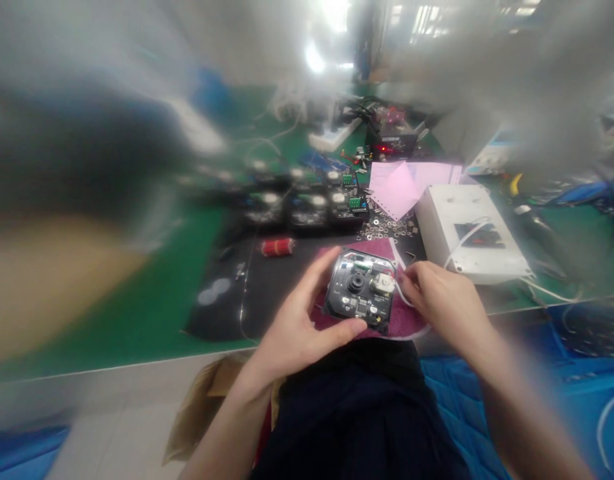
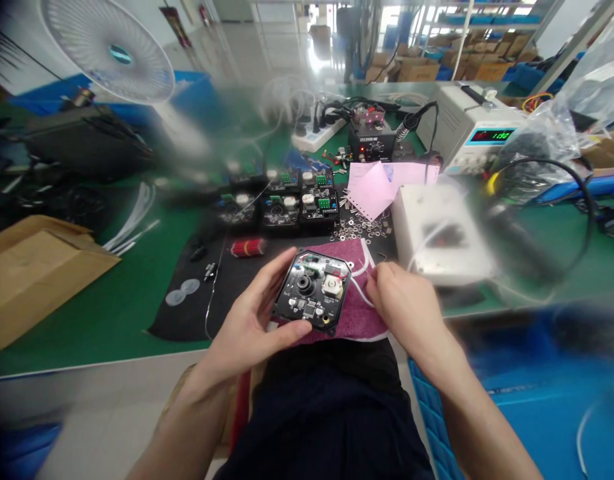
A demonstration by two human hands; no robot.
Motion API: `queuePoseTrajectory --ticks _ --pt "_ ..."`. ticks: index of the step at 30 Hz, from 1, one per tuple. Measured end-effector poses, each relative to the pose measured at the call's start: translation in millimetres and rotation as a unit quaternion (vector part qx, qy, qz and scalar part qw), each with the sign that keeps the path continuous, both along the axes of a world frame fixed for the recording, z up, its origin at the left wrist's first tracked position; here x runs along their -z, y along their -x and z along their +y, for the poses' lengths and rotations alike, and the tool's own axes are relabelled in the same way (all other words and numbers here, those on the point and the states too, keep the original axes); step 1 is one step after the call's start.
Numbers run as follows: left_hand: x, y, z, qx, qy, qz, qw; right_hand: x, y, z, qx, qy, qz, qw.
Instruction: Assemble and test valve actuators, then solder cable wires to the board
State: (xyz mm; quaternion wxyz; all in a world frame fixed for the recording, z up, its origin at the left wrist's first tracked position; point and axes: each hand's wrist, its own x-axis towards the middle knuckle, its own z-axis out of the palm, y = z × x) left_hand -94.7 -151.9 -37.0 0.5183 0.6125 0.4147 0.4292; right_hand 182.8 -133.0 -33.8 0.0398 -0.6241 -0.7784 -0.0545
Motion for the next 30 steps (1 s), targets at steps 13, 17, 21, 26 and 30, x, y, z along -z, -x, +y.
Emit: queuePoseTrajectory --ticks 13,17,21,26,30 --pt "-2.3 -16 -20 -0.068 -0.100 0.043 0.992 -42.8 29 -64 -0.066 -0.011 0.484 0.872" --pt "-5.5 -21 -27 -0.086 -0.139 0.062 0.985 -30.1 34 -56 -0.099 0.018 0.502 0.859" --pt "-11.2 -25 -29 -0.123 -0.209 0.077 0.967 -29.1 41 -50 -0.105 0.019 0.518 0.849" --pt "-16.6 -30 -21 -0.211 -0.258 0.089 0.939 -33.6 45 -46 -0.092 0.066 0.577 0.809" --pt "-13.9 -30 -17 -0.212 -0.221 0.054 0.950 -24.8 41 -41 -0.059 0.179 0.707 0.681"
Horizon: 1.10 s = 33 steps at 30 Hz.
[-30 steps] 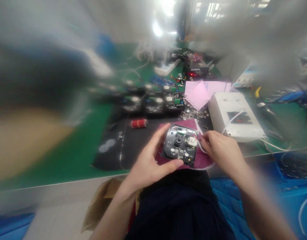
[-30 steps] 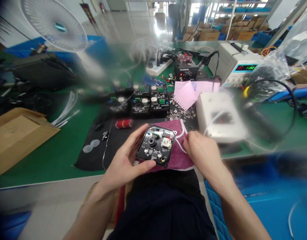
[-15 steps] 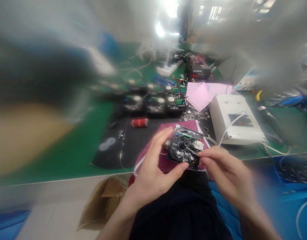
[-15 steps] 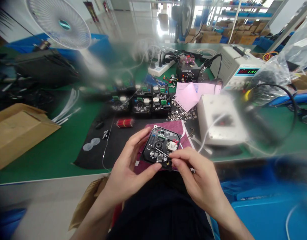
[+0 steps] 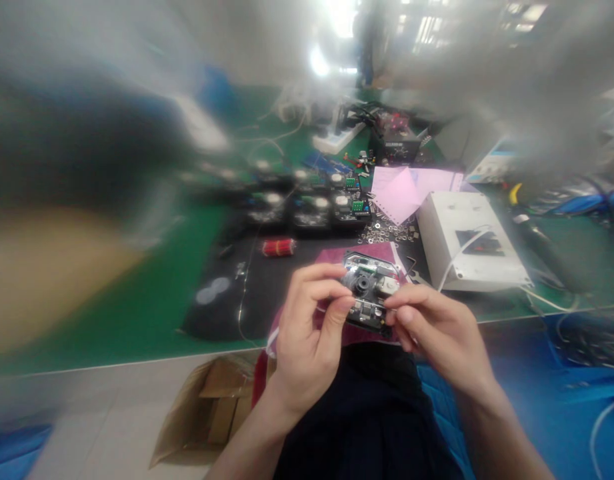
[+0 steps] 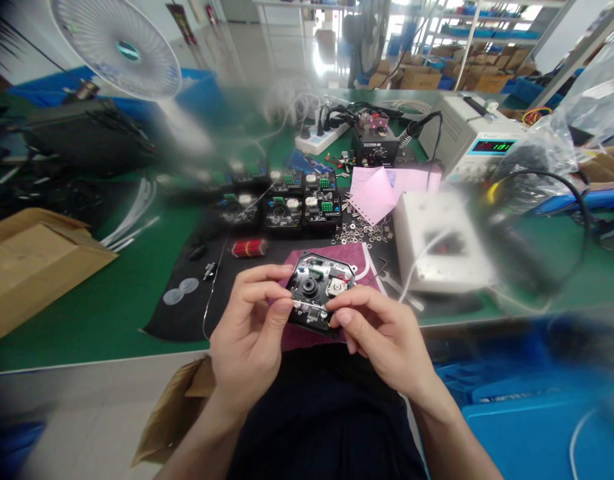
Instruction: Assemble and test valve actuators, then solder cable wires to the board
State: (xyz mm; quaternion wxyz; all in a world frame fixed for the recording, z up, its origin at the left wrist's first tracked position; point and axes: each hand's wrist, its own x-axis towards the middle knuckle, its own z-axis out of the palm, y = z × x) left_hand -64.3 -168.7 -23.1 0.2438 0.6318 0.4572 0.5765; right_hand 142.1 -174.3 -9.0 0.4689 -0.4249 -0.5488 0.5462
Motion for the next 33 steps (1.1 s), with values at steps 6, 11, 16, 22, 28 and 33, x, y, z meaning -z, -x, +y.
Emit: queuePoseTrajectory --ticks 6,11,16,22,28,33 --pt "8.4 -1 0 0.003 0.008 -0.035 0.999 18.9 1 4 -0.002 0.054 0.137 0.989" --pt "11.4 -3 2 0.002 -0.004 -0.035 0.999 14.2 6 -2 0.057 0.028 0.121 0.991" --pt "12.0 -3 4 0.006 -0.006 -0.040 0.999 -2.8 -1 -15 0.118 -0.014 -0.029 0.992" --pt "13.1 1 5 -0.004 0.002 -0.040 0.999 -10.1 -13 -25 0.283 -0.177 -0.236 0.913" --pt "13.1 2 3 -0.010 0.008 -0.028 1.000 -1.7 -9 -26 0.315 -0.235 -0.297 0.870" --pt "12.4 1 4 -0.010 0.004 -0.036 0.999 -0.5 -5 -25 0.318 -0.254 -0.305 0.861"
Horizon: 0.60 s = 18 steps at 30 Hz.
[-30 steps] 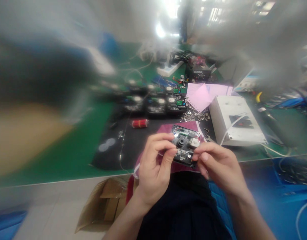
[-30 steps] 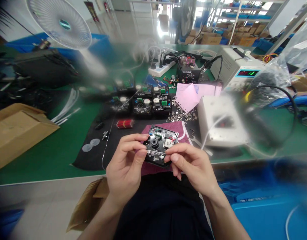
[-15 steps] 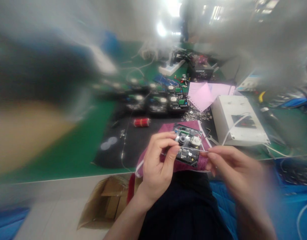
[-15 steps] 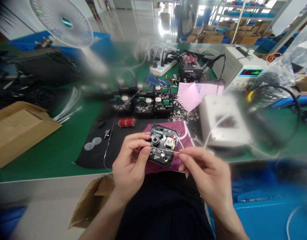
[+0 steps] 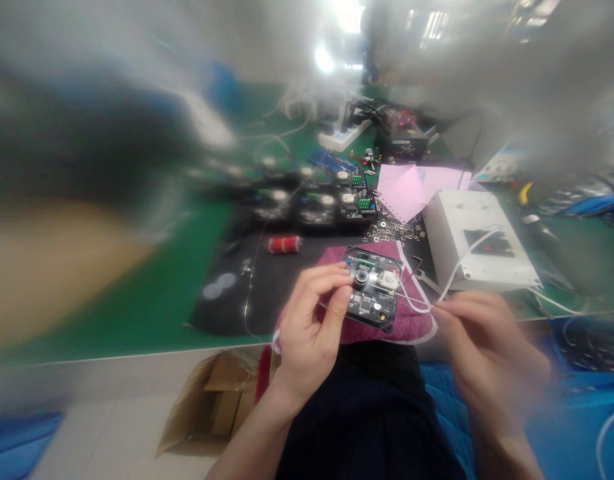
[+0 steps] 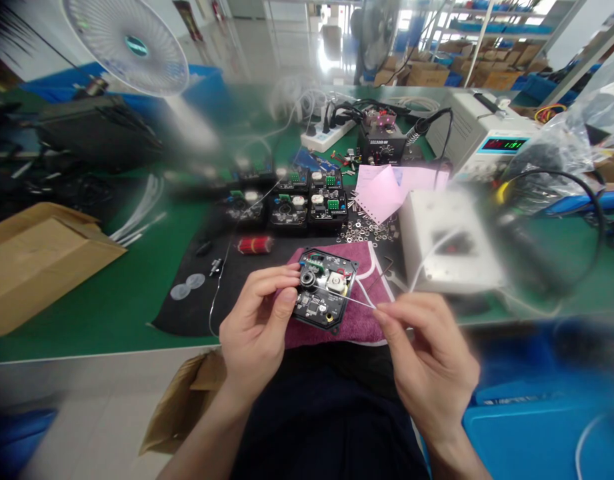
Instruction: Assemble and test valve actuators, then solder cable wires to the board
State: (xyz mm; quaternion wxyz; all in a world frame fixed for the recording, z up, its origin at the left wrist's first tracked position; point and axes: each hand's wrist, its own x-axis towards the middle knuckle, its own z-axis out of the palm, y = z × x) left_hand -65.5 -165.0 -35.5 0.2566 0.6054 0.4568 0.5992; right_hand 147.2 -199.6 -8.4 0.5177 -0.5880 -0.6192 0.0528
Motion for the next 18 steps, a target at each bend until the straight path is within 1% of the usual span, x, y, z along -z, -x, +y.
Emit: queuePoseTrajectory --ticks 3,6,11,14,16,18 --pt "0.5 0 0 -0.001 -0.001 -0.006 1.000 0.2 1 0 -0.006 -0.012 -0.008 1.000" --pt "1.4 1 0 0.000 0.001 -0.004 1.000 1.0 1 -1 -0.022 -0.049 -0.020 0.998" --pt "2.2 2 0 0.005 0.000 -0.005 1.000 3.3 -3 2 -0.071 -0.106 -0.058 0.990" --pt "2.3 1 0 0.002 -0.009 -0.003 1.000 4.6 -5 6 -0.092 -0.130 -0.064 0.985" --pt "2.7 1 1 -0.001 -0.012 -0.007 1.000 4.8 -6 8 -0.086 -0.108 -0.040 0.990" --pt "3.6 2 1 0.001 -0.011 -0.006 1.000 4.6 -7 11 -0.079 -0.039 0.011 0.996"
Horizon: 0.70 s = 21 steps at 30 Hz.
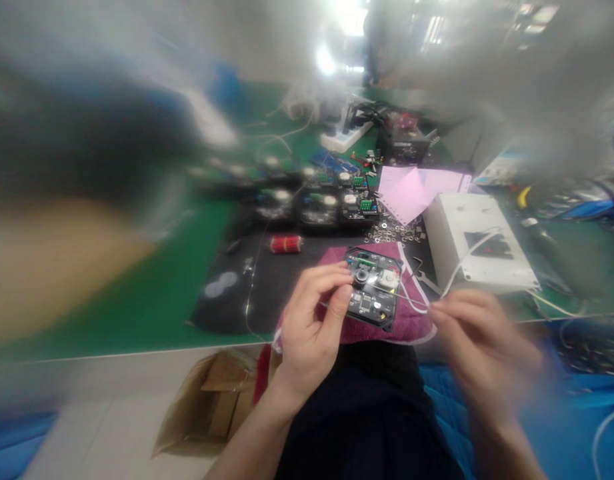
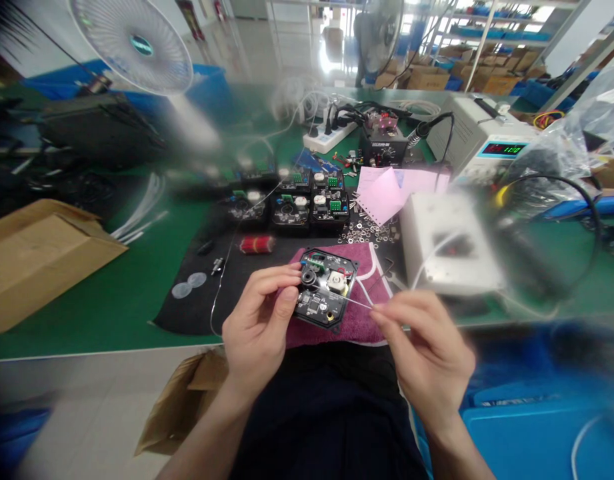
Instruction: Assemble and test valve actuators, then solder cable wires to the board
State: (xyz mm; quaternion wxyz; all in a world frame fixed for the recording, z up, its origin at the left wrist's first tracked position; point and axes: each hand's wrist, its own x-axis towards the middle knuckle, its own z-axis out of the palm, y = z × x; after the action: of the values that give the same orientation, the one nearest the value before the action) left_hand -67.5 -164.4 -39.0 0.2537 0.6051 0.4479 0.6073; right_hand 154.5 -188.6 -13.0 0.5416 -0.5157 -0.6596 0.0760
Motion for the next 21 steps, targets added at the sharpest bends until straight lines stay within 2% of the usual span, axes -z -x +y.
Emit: queuePoseTrajectory --ticks 3,7,9,12,13,14,16,18,19,20,21 --pt "1.5 2 -1 0.010 0.002 0.011 1.000 -0.9 -2 3 -0.004 0.087 0.056 0.995" --pt "2.3 4 -2 0.021 -0.003 0.012 1.000 -4.4 -5 1 0.001 0.065 0.029 0.997" --pt "2.4 4 -2 0.023 -0.005 0.009 1.000 -6.9 -8 0 -0.003 0.076 0.018 0.997" --pt "3.2 4 -2 0.026 -0.006 0.005 1.000 -11.0 -10 0 -0.023 0.186 0.103 0.977" --pt "3.5 4 -2 0.028 -0.006 0.005 1.000 -12.8 -10 1 -0.043 0.244 0.166 0.954" --pt "3.9 3 -2 0.031 -0.007 0.004 1.000 -14.8 -10 3 -0.072 0.304 0.241 0.919" --pt "4.5 3 -2 0.032 -0.007 0.003 0.999 -19.5 -6 6 -0.149 0.401 0.396 0.813" --pt "4.8 3 -2 0.030 -0.008 0.000 1.000 -23.2 -2 8 -0.213 0.446 0.501 0.710" --pt "4.9 3 -2 0.028 -0.008 -0.001 1.000 -23.6 0 8 -0.232 0.449 0.531 0.680" --pt "4.9 3 -2 0.026 -0.009 -0.003 1.000 -22.6 2 8 -0.239 0.441 0.548 0.669" --pt "4.9 3 -3 0.025 -0.011 -0.004 1.000 -20.0 4 7 -0.236 0.424 0.554 0.676"
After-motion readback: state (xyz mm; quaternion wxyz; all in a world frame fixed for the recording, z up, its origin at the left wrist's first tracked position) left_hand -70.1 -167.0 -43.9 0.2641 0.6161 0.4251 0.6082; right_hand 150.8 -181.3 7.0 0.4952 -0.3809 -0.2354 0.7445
